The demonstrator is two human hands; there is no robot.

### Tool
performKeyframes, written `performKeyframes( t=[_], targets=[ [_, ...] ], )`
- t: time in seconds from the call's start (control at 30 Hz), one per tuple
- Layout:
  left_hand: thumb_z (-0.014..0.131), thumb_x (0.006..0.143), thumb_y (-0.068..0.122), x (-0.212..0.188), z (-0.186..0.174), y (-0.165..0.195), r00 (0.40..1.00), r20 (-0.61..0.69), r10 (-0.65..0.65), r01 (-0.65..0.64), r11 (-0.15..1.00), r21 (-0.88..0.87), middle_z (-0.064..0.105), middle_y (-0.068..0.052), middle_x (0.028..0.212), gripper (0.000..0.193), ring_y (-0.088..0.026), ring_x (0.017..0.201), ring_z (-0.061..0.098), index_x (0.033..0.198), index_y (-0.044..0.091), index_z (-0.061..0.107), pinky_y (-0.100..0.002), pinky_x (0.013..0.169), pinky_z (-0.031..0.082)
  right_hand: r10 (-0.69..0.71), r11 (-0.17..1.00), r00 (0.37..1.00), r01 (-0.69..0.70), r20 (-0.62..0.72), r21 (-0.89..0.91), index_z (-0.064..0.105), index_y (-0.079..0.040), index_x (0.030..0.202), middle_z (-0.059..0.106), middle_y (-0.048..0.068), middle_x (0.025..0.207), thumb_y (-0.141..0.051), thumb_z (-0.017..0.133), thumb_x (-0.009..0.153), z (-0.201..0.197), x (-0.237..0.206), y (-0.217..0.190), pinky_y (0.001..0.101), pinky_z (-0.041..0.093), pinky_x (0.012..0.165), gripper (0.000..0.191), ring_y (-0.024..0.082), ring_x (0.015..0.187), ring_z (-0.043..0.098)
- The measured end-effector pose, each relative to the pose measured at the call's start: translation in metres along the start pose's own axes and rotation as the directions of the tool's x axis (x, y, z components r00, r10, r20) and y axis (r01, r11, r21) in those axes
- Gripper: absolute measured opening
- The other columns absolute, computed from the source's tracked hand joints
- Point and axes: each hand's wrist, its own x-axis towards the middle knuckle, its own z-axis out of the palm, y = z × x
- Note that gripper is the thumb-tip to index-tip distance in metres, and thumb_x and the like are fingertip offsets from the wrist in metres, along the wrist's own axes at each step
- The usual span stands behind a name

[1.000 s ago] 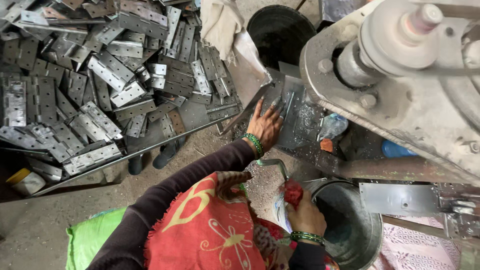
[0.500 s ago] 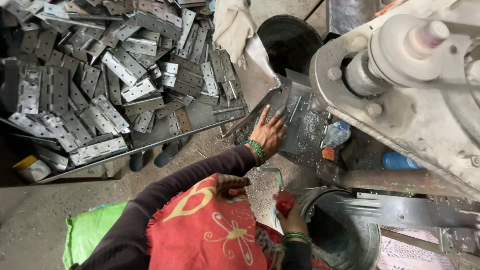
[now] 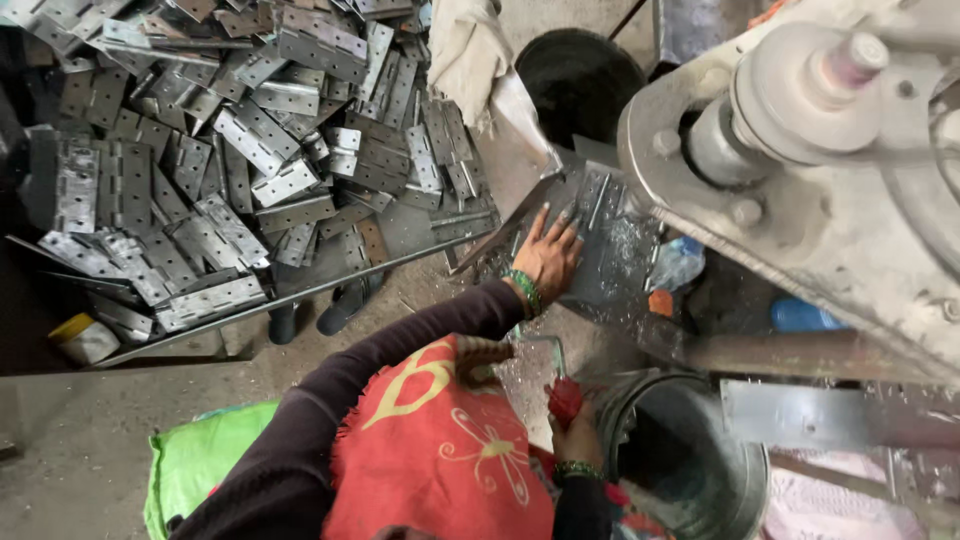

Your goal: The person repeatedly picks rectangular metal pieces from a bin, places them on a press machine, and operates the press with a lever. The person handles the metal pieces one at a time and continues the cycle throughout the clip.

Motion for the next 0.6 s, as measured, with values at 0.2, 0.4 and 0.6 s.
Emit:
performKeyframes(
  t=[0.2,0.4,0.6],
  targets=[
    [0.043,0.109,0.030,-0.023,-0.007,-0.015,0.998,0.057,0.041,-0.041,0.999,-0.002,0.053,-0.006,0.147,0.038,-0.024,0.152,0.036,0.136,0.014,0.064,-0.065,0.135,0.008,0.114,0.963,0.989,-0.086,0.098,-0.254,0.034,-0.013,0.145,0.072,0.028,0.111,-0.047,0.075,0.086,-0.052,-0.018,-0.013,0.0543,0.054,0.092,0.080,0.047,0.108,0.068],
    [0.049,0.092,0.047,0.003,-0.010,-0.011,0.996,0.081,-0.038,0.032,0.997,0.076,0.032,-0.010,0.161,0.062,-0.029,0.151,0.019,0.145,0.014,0.050,-0.062,0.117,0.014,0.084,0.964,0.995,-0.069,0.047,-0.255,0.038,-0.021,0.147,0.076,0.025,0.108,-0.051,0.072,0.085,-0.058,-0.042,-0.014,0.0557,0.057,0.087,0.077,0.046,0.101,0.072],
    [0.047,0.104,0.049,-0.075,-0.014,-0.021,0.980,-0.009,0.197,-0.197,0.976,-0.096,0.037,-0.004,0.165,0.052,-0.024,0.155,0.028,0.147,0.019,0.054,-0.060,0.124,0.022,-0.049,0.998,0.998,0.050,-0.029,0.033,0.036,-0.022,0.148,0.073,0.027,0.103,-0.048,0.073,0.079,-0.001,-0.031,0.030,0.0566,0.056,0.082,0.083,0.048,0.094,0.072]
  ],
)
